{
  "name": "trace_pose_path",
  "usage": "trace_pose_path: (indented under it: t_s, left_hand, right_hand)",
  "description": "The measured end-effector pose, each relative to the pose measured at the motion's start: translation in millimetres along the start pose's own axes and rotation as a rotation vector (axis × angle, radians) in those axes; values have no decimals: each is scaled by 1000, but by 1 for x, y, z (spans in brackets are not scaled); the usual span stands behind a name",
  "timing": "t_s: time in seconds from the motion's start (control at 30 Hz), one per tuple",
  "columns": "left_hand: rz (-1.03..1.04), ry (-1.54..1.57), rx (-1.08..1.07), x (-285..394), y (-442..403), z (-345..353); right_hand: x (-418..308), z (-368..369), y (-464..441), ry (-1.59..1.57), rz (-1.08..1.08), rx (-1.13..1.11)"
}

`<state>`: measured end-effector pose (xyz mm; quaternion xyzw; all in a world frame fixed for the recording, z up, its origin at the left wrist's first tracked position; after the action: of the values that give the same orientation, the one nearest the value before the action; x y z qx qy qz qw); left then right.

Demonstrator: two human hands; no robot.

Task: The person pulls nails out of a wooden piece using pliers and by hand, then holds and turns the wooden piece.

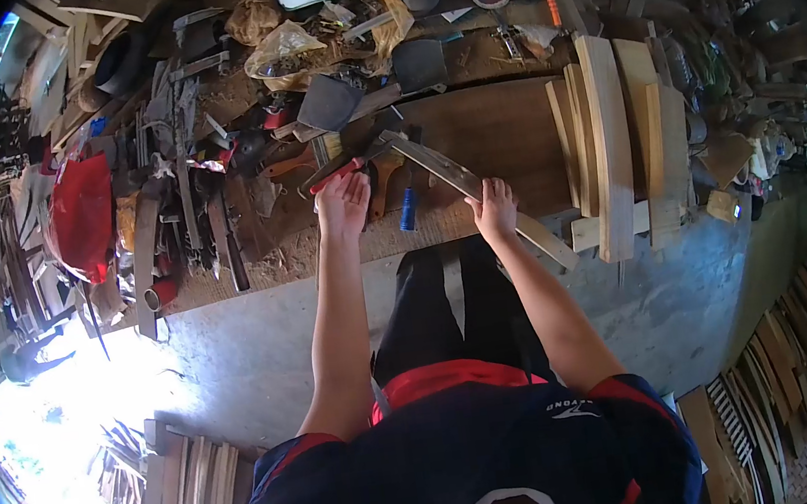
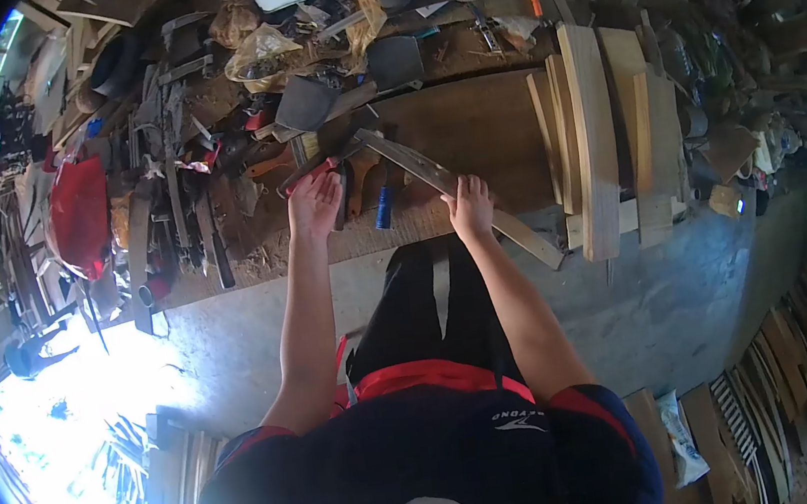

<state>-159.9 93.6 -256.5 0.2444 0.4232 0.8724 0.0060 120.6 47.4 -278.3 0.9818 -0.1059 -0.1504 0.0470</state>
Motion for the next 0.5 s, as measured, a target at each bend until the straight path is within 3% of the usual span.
trace_pose_path:
  t_s: [0.13,0.2,0.33,0.37,0.4,0.5]
  left_hand:
    - [8,-130,-184,9,39,14]
    - [-30,-195,-194,9,61,16]
    - [-27,-301,-199,4,96,8]
    - [-44,-321,-196,1,103,6]
    - [-42,-315,-210,-2,107,2]
    - [-51,-391,-262,-18,119,1]
  right_hand:
    - [4,-20,-4,-60,-82,42]
    - [10,-27,-2,-101,-103,-171]
    - [13,-82,5,-290,-77,-32]
    - [18,-93,5,-313,84,-160]
    - [12,-115,8,-309,80,-146]
    - [2,-163,15,-938,102,-7]
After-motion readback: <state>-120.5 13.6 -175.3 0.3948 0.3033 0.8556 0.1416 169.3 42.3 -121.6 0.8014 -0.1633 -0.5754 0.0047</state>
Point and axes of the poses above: each hand's wrist, its own y-axis away from the middle knuckle, its own z-axis out of the palm, x = y × z, the point moved 4 cm from there along -y, towards the middle knuckle, and after that the axes turned 10 degrees about z, right-handed, at the moved point
